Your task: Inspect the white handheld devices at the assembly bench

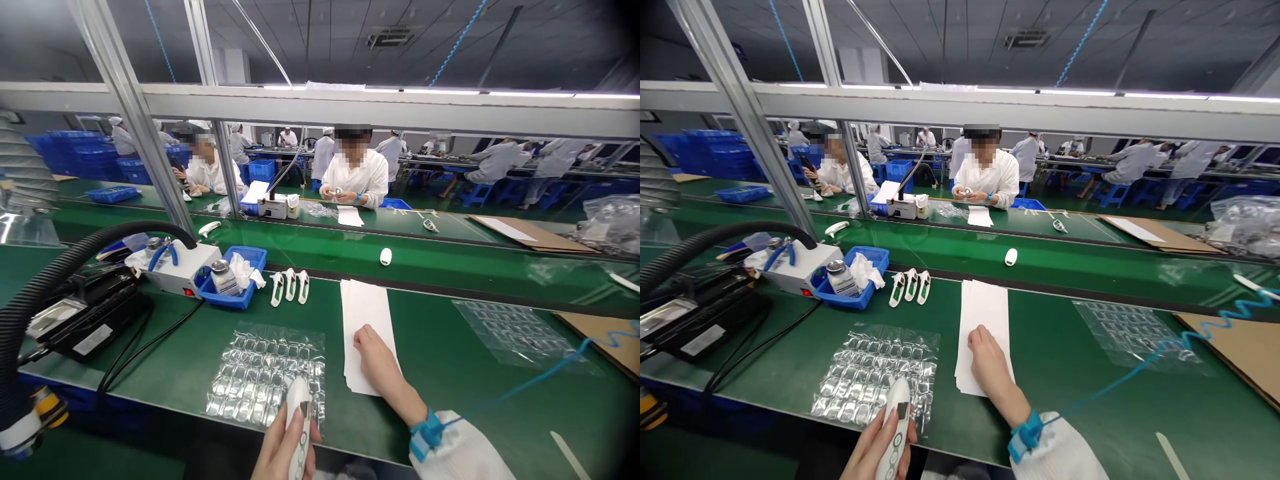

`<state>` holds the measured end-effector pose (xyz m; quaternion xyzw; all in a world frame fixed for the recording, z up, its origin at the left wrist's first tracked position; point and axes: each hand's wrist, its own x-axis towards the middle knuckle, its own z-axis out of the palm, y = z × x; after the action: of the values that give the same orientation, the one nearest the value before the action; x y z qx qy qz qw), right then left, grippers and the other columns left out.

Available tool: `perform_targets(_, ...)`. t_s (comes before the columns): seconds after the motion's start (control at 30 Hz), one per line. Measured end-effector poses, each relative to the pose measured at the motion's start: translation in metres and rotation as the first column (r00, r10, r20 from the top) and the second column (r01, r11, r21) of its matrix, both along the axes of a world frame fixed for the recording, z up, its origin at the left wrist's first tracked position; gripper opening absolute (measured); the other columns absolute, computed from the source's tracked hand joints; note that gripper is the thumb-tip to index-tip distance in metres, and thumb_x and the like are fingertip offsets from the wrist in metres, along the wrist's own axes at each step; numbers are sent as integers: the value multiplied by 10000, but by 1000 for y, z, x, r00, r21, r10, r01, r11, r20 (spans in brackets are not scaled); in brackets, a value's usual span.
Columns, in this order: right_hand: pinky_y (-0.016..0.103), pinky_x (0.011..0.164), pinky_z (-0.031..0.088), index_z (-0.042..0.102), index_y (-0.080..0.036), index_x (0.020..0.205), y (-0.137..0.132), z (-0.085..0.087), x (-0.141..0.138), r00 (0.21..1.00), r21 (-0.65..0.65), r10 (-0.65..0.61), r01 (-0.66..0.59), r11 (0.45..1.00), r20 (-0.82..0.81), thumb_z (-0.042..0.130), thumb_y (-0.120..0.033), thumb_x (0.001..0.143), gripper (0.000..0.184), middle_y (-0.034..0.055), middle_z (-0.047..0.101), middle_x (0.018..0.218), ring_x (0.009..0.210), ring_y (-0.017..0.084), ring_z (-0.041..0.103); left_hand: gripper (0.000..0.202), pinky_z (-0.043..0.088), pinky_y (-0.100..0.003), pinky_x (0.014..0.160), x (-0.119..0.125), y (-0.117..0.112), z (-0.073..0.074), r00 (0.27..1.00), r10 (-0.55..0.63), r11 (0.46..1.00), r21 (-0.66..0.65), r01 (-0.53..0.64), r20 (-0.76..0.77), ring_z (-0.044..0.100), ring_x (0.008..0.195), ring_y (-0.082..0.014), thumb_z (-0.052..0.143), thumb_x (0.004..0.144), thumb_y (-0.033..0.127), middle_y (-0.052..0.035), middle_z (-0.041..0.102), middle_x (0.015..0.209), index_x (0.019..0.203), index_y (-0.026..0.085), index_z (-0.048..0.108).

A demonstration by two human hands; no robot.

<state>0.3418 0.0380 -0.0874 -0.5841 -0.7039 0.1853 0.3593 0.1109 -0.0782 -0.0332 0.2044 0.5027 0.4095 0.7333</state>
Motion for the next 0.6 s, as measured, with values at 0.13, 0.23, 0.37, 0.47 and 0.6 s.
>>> perform_targets(0.13, 340, 645, 365, 502, -216, 768, -6, -2, -4, 999, 43, -54, 53, 998, 4, 409, -205, 856, 129, 51, 514, 772, 665, 205, 451, 563, 298, -213, 392, -3, 3, -7, 1000, -22, 1000, 22, 22, 17, 397, 385, -96, 617, 676, 676, 26, 490, 468, 908, 165, 667)
perform_targets(0.23, 341, 668, 396, 514, -211, 868, -4, 0, 3, 996, 32, -75, 76, 997, -46, 398, -257, 886, 126, 47, 543, 812, 683, 201, 494, 609, 229, -191, 358, -4, 6, -10, 992, -111, 992, 58, 108, 57, 320, 337, -62, 449, 761, 718, 29, 438, 409, 745, 143, 650)
perform_targets(0.37, 320, 635, 424, 541, -190, 891, -12, 20, -5, 983, -34, -83, 78, 996, -164, 438, -309, 896, 157, 29, 562, 741, 626, 181, 529, 622, 240, -197, 359, -3, 9, -6, 979, -108, 989, 122, 88, 172, 357, 335, -65, 422, 791, 699, 9, 470, 416, 678, 124, 632)
perform_targets(0.47, 280, 565, 400, 558, -196, 760, -37, 49, -34, 919, -170, 11, -85, 982, -394, 529, -335, 864, 176, 3, 526, 677, 595, 161, 504, 544, 360, -210, 418, 0, 11, -2, 969, 20, 993, 111, -48, 245, 479, 438, -103, 539, 754, 663, -26, 593, 566, 780, 130, 645)
perform_targets(0.6, 264, 595, 403, 597, -193, 728, -71, 83, -80, 798, -252, 206, -406, 879, -566, 564, -261, 859, 151, 8, 538, 742, 649, 153, 512, 588, 376, -222, 422, 4, 11, -7, 976, 52, 994, 84, -71, 210, 486, 418, -115, 528, 733, 693, -28, 574, 487, 719, 115, 631)
